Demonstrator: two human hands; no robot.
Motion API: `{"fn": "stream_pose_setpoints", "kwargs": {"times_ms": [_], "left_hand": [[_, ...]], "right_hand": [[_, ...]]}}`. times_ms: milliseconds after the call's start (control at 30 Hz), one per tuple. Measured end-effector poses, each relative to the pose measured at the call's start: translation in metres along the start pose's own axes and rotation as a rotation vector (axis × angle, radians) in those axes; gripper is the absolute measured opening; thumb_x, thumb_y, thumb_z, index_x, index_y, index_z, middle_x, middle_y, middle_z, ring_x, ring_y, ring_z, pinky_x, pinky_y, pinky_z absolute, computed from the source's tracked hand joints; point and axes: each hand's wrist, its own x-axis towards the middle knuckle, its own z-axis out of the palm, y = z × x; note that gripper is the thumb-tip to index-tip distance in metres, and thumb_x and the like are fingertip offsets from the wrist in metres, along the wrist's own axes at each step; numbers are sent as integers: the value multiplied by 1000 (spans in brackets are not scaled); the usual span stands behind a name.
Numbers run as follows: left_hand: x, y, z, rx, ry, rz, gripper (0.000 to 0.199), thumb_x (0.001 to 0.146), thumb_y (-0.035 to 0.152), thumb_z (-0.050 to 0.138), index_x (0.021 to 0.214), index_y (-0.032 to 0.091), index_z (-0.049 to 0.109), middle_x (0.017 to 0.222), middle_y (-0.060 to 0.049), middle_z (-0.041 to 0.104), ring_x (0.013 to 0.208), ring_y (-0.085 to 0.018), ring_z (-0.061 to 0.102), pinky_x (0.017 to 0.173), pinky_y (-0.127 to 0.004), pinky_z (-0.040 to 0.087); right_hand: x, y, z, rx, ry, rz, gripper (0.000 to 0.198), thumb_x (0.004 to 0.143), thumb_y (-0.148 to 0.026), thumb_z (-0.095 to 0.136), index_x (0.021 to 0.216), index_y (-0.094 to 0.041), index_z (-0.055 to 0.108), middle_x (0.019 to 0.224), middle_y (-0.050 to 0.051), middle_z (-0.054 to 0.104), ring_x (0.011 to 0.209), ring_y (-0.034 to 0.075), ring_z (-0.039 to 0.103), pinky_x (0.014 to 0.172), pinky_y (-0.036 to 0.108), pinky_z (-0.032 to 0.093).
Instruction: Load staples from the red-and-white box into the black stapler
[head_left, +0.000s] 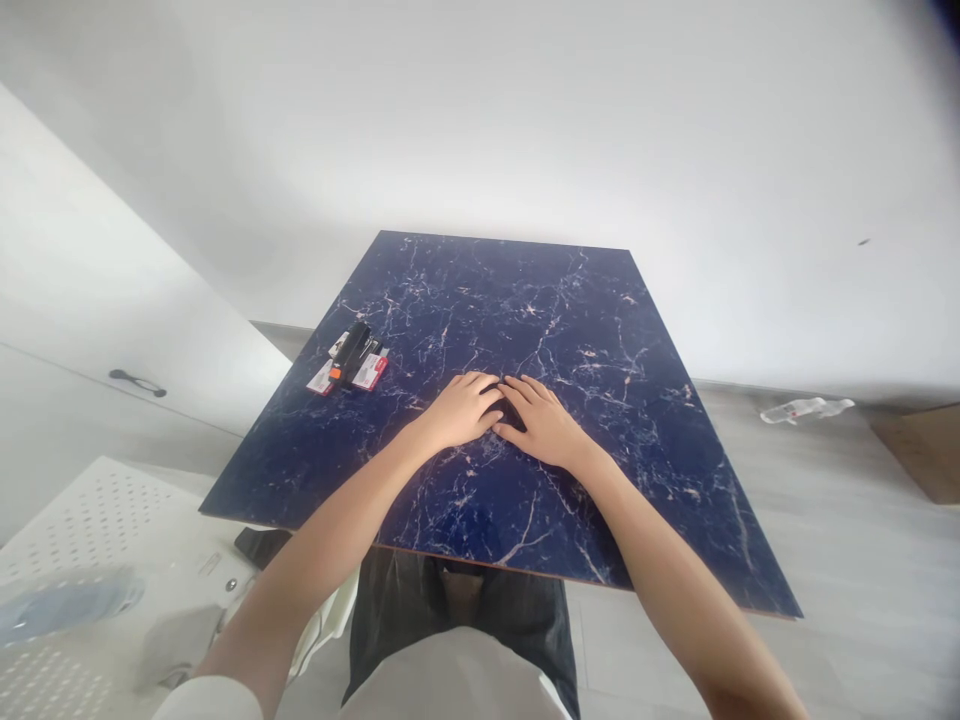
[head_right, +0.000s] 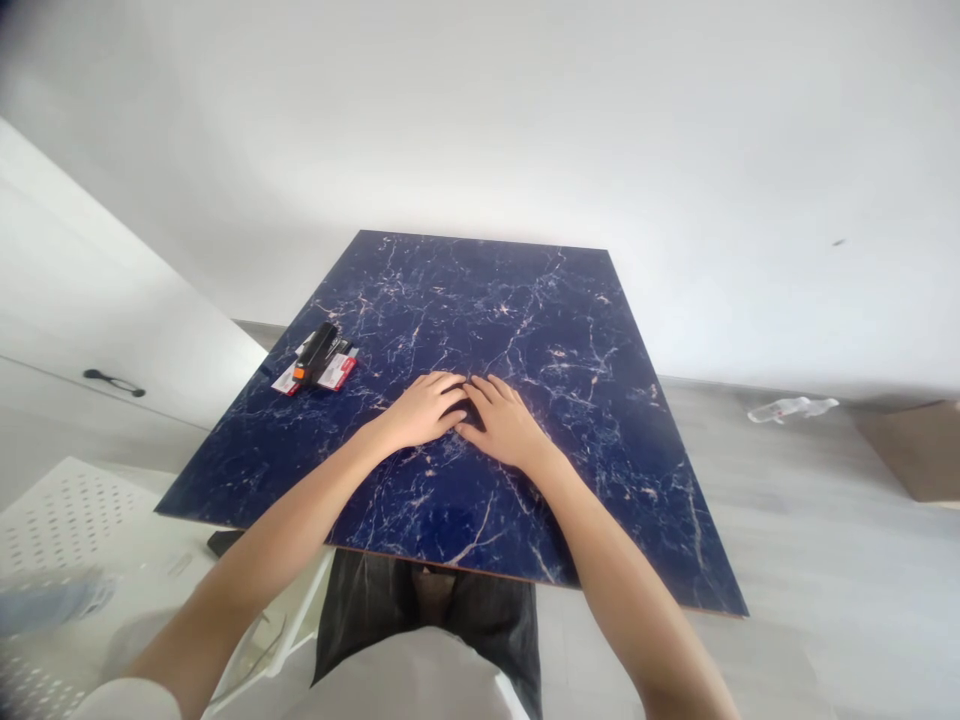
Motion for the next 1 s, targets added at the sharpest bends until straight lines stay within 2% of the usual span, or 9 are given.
{"fn": "stream_pose_setpoints", "kwargs": {"times_ms": [500, 600, 667, 767, 833, 867, 933, 1000], "left_hand": [[0, 0, -1, -21, -19, -4, 37, 107, 31, 52, 140, 21, 64, 155, -13, 54, 145, -33, 48, 118, -52, 42], [1, -7, -12, -38, -67, 25, 37, 107, 33, 52, 139, 22, 66, 154, -11, 58, 143, -31, 51, 119, -52, 42], [0, -18, -28, 0, -23, -14, 37, 109, 34, 48, 139, 24, 66, 151, -8, 61, 142, -29, 53, 122, -52, 38], [-10, -44, -58, 152, 248, -311, 42, 110, 34, 42, 145, 23, 62, 154, -10, 57, 146, -32, 46, 127, -58, 27], [-23, -64, -75, 223, 394, -583, 48, 106, 40, 49, 150, 22, 56, 162, -13, 48, 150, -37, 39, 126, -61, 26], [-30, -75, -81, 243, 428, -733, 53, 103, 44, 55, 151, 23, 54, 164, -15, 44, 151, -41, 36, 124, -63, 28], [-45, -93, -88, 209, 360, -1034, 63, 97, 53, 60, 152, 23, 52, 161, -20, 45, 148, -48, 37, 117, -69, 32], [-57, -108, -90, 99, 193, -1231, 71, 93, 58, 63, 152, 20, 50, 150, -25, 54, 141, -51, 46, 109, -68, 40]], "right_hand": [[0, 2, 1, 0, -11, 4, 72, 101, -58, 54, 162, -20, 44, 169, 14, 41, 158, 41, 31, 125, 63, 33], [0, 1, 0, -5, -22, 6, 74, 101, -59, 53, 162, -19, 43, 170, 14, 40, 159, 41, 29, 126, 62, 33], [-1, 0, -1, -8, -33, 5, 75, 102, -61, 51, 163, -18, 42, 170, 15, 38, 159, 42, 28, 126, 63, 33], [-2, -1, -2, -10, -44, 0, 73, 103, -63, 47, 162, -20, 44, 172, 14, 35, 161, 42, 25, 126, 65, 33], [-2, -1, -3, -13, -49, 3, 71, 104, -63, 46, 161, -21, 47, 172, 13, 35, 161, 42, 24, 125, 65, 33], [-2, -1, -3, -15, -52, 4, 71, 104, -64, 46, 161, -21, 47, 172, 13, 35, 161, 42, 24, 125, 65, 33], [-2, -2, -3, -16, -55, 7, 71, 104, -64, 46, 160, -21, 48, 172, 13, 35, 161, 42, 24, 125, 64, 33], [-2, -1, -3, -14, -53, 9, 70, 104, -64, 46, 160, -23, 48, 172, 12, 35, 161, 42, 25, 125, 65, 34]]}}
